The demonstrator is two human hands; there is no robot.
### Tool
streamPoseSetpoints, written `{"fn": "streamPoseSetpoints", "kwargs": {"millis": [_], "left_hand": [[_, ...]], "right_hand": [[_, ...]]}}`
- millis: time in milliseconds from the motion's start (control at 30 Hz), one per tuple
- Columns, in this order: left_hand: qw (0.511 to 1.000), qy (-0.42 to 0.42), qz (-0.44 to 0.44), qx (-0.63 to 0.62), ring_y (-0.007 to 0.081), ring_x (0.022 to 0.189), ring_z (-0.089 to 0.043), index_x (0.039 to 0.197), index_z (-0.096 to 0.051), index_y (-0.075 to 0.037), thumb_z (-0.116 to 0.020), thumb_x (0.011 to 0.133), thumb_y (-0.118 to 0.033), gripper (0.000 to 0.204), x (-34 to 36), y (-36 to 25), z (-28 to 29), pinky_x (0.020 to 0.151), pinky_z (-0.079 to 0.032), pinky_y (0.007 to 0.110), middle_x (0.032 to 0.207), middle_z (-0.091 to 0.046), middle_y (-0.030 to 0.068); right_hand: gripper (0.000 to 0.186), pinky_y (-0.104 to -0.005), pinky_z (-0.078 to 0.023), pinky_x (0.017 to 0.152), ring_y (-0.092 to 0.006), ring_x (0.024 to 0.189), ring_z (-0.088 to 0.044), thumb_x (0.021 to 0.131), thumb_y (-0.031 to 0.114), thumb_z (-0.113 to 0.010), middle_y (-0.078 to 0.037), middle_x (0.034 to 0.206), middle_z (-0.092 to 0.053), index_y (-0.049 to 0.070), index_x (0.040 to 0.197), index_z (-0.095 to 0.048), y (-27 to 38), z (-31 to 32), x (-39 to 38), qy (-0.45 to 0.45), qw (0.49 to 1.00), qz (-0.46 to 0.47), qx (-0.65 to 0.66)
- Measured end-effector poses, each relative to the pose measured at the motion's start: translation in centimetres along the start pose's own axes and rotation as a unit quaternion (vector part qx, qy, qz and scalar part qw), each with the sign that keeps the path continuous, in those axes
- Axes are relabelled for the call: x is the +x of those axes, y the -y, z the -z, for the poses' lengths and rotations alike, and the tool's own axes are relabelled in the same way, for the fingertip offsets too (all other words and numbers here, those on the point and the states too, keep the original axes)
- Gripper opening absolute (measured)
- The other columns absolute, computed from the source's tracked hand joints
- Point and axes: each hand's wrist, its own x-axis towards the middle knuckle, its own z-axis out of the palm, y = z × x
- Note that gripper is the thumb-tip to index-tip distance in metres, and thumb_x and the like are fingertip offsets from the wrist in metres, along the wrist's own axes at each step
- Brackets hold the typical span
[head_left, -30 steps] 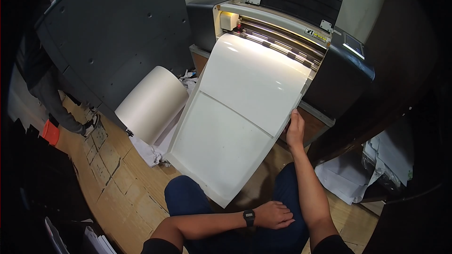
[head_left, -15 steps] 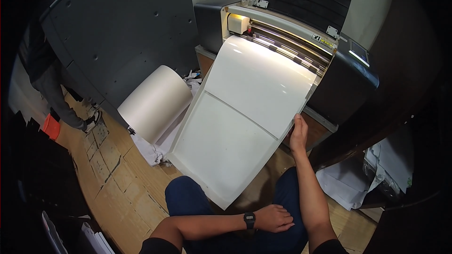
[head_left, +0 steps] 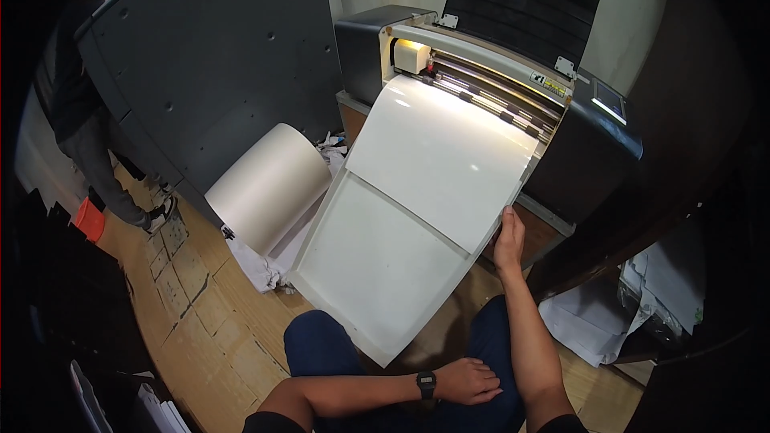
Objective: Operating a large format printer by aligning and monitoring the paper feed.
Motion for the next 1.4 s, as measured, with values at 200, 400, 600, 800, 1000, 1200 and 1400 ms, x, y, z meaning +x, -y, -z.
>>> {"fn": "streamPoseSetpoints", "kwargs": {"millis": [200, 400, 600, 800, 1000, 1200, 1400], "left_hand": [[0.996, -0.066, 0.014, -0.063, 0.0238, 0.055, -0.052, 0.065, -0.051, -0.006, -0.068, 0.087, -0.013, 0.029, 1.5, -1.2, 1.7, 0.054, -0.043, 0.034, 0.061, -0.050, 0.0059], [0.965, -0.193, -0.029, -0.174, 0.0264, 0.053, -0.044, 0.063, -0.046, -0.006, -0.071, 0.081, -0.004, 0.031, 5.2, -7.0, 11.1, 0.049, -0.032, 0.037, 0.061, -0.043, 0.0078], [0.900, -0.065, -0.124, -0.413, 0.0270, 0.058, -0.056, 0.086, -0.064, 0.002, -0.063, 0.090, -0.050, 0.052, 6.9, -13.5, 18.3, 0.052, -0.041, 0.035, 0.070, -0.058, 0.0109], [0.860, -0.013, -0.251, -0.443, 0.0303, 0.057, -0.054, 0.093, -0.060, 0.013, -0.062, 0.088, -0.057, 0.070, 7.7, -13.1, 22.7, 0.052, -0.039, 0.037, 0.069, -0.055, 0.0173], [0.850, -0.032, -0.211, -0.481, 0.0298, 0.052, -0.050, 0.093, -0.061, 0.009, -0.062, 0.088, -0.057, 0.066, 4.9, -13.5, 23.0, 0.049, -0.035, 0.039, 0.068, -0.054, 0.0150], [0.812, -0.109, -0.298, -0.489, 0.0278, 0.058, -0.063, 0.090, -0.070, -0.002, -0.067, 0.087, -0.054, 0.052, 3.5, -11.7, 20.5, 0.048, -0.046, 0.037, 0.076, -0.068, 0.0092], [0.808, -0.074, -0.295, -0.504, 0.0246, 0.059, -0.061, 0.086, -0.068, 0.001, -0.062, 0.089, -0.054, 0.055, 3.8, -12.1, 21.9, 0.050, -0.045, 0.036, 0.078, -0.066, 0.0102]], "right_hand": [[0.045, -0.0240, -0.033, 0.042, -0.0052, 0.046, -0.040, 0.103, 0.043, -0.041, 0.005, 0.058, -0.043, 0.005, 0.087, -0.059, -0.2, 0.4, 0.0, 0.004, 1.000, 0.002, 0.017], [0.048, -0.0251, -0.034, 0.045, -0.0063, 0.048, -0.042, 0.104, 0.044, -0.040, 0.004, 0.058, -0.045, 0.004, 0.084, -0.058, -0.6, 0.4, 0.0, 0.009, 1.000, 0.013, 0.005], [0.059, -0.0301, -0.040, 0.053, -0.0120, 0.055, -0.050, 0.105, 0.046, -0.031, -0.001, 0.061, -0.053, 0.000, 0.082, -0.060, -1.3, -0.4, 0.2, -0.007, 0.994, 0.099, -0.050], [0.071, -0.0377, -0.046, 0.081, -0.0268, 0.086, -0.063, 0.105, 0.050, -0.022, -0.016, 0.088, -0.069, -0.007, 0.096, -0.063, -2.7, -1.0, 0.2, -0.016, 0.993, 0.095, -0.063], [0.075, -0.0396, -0.048, 0.075, -0.0301, 0.080, -0.065, 0.104, 0.052, -0.018, -0.017, 0.082, -0.068, -0.007, 0.092, -0.063, -4.6, -0.8, 0.8, -0.037, 0.989, 0.121, -0.076], [0.074, -0.0335, -0.049, 0.077, -0.0196, 0.083, -0.063, 0.104, 0.056, -0.019, -0.009, 0.091, -0.068, -0.004, 0.103, -0.064, -5.4, -1.4, 0.7, -0.042, 0.992, 0.119, 0.027], [0.073, -0.0342, -0.048, 0.075, -0.0191, 0.081, -0.061, 0.104, 0.056, -0.020, -0.008, 0.089, -0.066, -0.004, 0.101, -0.062, -5.0, -1.5, 0.4, -0.062, 0.992, 0.112, 0.015]]}}
